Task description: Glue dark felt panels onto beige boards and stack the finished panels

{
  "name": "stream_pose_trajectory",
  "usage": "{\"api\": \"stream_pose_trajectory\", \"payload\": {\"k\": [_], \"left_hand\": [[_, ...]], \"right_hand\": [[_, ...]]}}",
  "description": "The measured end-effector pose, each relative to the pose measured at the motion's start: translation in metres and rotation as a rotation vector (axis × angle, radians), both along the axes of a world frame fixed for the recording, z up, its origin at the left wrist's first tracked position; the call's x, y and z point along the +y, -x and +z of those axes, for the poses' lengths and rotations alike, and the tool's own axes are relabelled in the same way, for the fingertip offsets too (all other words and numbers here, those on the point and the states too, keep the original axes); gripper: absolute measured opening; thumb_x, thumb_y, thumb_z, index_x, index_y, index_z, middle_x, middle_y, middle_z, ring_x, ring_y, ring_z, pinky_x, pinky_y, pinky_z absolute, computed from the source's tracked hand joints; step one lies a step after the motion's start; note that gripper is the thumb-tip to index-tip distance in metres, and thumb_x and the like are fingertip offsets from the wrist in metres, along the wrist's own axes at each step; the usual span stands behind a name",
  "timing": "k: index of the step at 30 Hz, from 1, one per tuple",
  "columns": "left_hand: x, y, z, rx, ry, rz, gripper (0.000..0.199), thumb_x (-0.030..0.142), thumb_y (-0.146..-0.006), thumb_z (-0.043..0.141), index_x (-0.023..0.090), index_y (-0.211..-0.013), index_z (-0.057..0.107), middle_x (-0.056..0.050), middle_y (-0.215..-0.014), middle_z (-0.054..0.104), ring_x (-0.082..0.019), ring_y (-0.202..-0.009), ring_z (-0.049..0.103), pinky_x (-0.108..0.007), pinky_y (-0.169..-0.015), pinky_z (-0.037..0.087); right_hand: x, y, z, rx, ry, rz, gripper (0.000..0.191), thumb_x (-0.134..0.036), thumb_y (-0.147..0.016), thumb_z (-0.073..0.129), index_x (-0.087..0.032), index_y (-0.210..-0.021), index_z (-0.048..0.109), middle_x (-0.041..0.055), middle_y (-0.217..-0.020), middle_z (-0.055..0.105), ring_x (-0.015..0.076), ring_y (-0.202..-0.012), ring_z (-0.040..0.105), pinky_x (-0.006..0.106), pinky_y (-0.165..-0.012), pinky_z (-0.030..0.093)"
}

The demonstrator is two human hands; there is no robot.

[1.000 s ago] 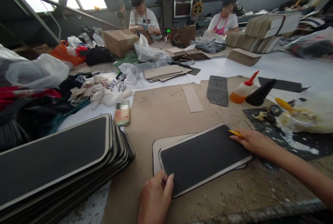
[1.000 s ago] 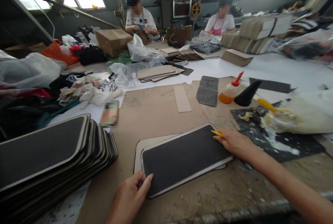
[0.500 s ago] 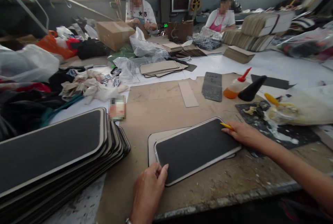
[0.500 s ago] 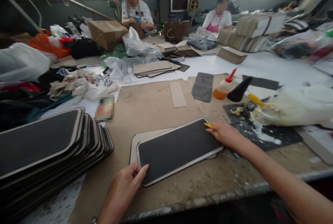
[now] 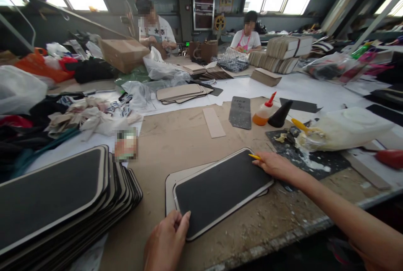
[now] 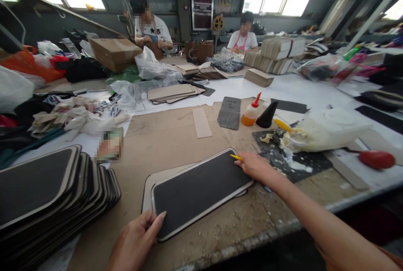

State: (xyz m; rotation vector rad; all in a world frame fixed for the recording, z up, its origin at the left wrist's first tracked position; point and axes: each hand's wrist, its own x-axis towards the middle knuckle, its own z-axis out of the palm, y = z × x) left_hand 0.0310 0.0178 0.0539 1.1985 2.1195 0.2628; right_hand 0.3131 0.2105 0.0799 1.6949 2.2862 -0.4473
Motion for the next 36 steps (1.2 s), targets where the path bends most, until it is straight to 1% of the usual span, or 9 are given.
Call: {"api": "stream_pose_trajectory", "payload": {"k": [7,12,15,19,22,25,29,32,36], "left_hand": [[0.0,0.003,-0.007,-0.035,-0.061,0.023,0.035,0.047,-0.081,0.037,0.023,-0.056,0.042,-0.001,-0.052,0.055,-0.017,-0.055,0.051,-0.025,-0.055,0.029],[0.0,-0.001,-0.005,0.01,-0.086,0.051,0.032,0.044,-0.08,0.041,0.023,-0.055,0.04,0.0,-0.053,0.054,-0.016,-0.055,0.049,-0.024,-0.055,0.03],[-0.003,-0.003,-0.005,0.007,-0.129,0.088,0.031,0.045,-0.079,0.043,0.023,-0.057,0.04,0.0,-0.053,0.055,-0.017,-0.055,0.051,-0.026,-0.057,0.031],[-0.015,-0.002,0.0,-0.129,-0.272,0.159,0.024,0.042,-0.08,0.041,0.023,-0.068,0.049,-0.003,-0.064,0.062,-0.018,-0.063,0.058,-0.026,-0.062,0.037],[-0.022,0.0,0.005,-0.259,-0.32,0.212,0.027,0.042,-0.08,0.041,0.02,-0.082,0.057,-0.006,-0.075,0.067,-0.019,-0.071,0.063,-0.027,-0.066,0.042],[-0.023,0.003,0.002,-0.351,-0.328,0.264,0.035,0.044,-0.077,0.042,0.016,-0.089,0.061,-0.007,-0.07,0.066,-0.02,-0.066,0.062,-0.028,-0.06,0.044],[-0.021,0.016,-0.007,-0.534,-0.337,0.36,0.045,0.051,-0.07,0.048,0.012,-0.089,0.061,-0.003,-0.059,0.061,-0.016,-0.052,0.057,-0.026,-0.047,0.042],[-0.019,0.03,-0.007,-0.56,-0.332,0.429,0.048,0.056,-0.061,0.054,0.012,-0.08,0.059,-0.001,-0.05,0.058,-0.013,-0.042,0.052,-0.022,-0.04,0.036],[-0.015,0.047,-0.001,-0.523,-0.293,0.435,0.047,0.061,-0.052,0.057,0.015,-0.062,0.054,0.002,-0.04,0.05,-0.009,-0.032,0.043,-0.019,-0.034,0.027]], "right_hand": [[0.004,0.004,0.002,-0.085,0.021,-0.07,0.029,-0.037,-0.087,0.044,-0.016,-0.097,0.062,0.0137,-0.099,0.066,0.0277,-0.093,0.061,0.033,-0.072,0.044],[-0.002,0.003,0.006,-0.113,-0.089,-0.122,0.032,-0.044,-0.085,0.046,-0.016,-0.092,0.062,0.0141,-0.095,0.067,0.0284,-0.092,0.062,0.033,-0.071,0.045],[-0.007,-0.004,0.004,-0.119,-0.125,-0.121,0.03,-0.039,-0.087,0.044,-0.016,-0.09,0.062,0.015,-0.09,0.067,0.0279,-0.088,0.063,0.033,-0.07,0.045],[-0.017,-0.017,-0.005,-0.099,-0.125,-0.108,0.029,-0.034,-0.087,0.038,-0.017,-0.084,0.062,0.0137,-0.085,0.067,0.028,-0.081,0.065,0.033,-0.065,0.045],[-0.022,-0.024,-0.011,-0.081,-0.127,-0.097,0.03,-0.033,-0.087,0.037,-0.019,-0.08,0.062,0.0119,-0.082,0.067,0.029,-0.079,0.065,0.036,-0.065,0.045],[-0.025,-0.023,-0.013,-0.072,-0.089,-0.109,0.029,-0.033,-0.086,0.038,-0.02,-0.08,0.063,0.011,-0.083,0.068,0.0304,-0.082,0.065,0.037,-0.068,0.046],[-0.031,-0.012,-0.009,-0.036,-0.096,-0.086,0.031,-0.034,-0.086,0.038,-0.018,-0.081,0.063,0.0119,-0.085,0.069,0.0297,-0.084,0.064,0.037,-0.072,0.046],[-0.036,-0.003,-0.002,0.023,-0.063,-0.05,0.032,-0.036,-0.086,0.037,-0.019,-0.081,0.063,0.0101,-0.086,0.069,0.0259,-0.083,0.065,0.032,-0.071,0.045],[-0.04,0.005,0.005,0.103,-0.011,-0.033,0.033,-0.037,-0.087,0.035,-0.018,-0.076,0.061,0.0089,-0.081,0.068,0.0225,-0.078,0.064,0.028,-0.068,0.043]]}}
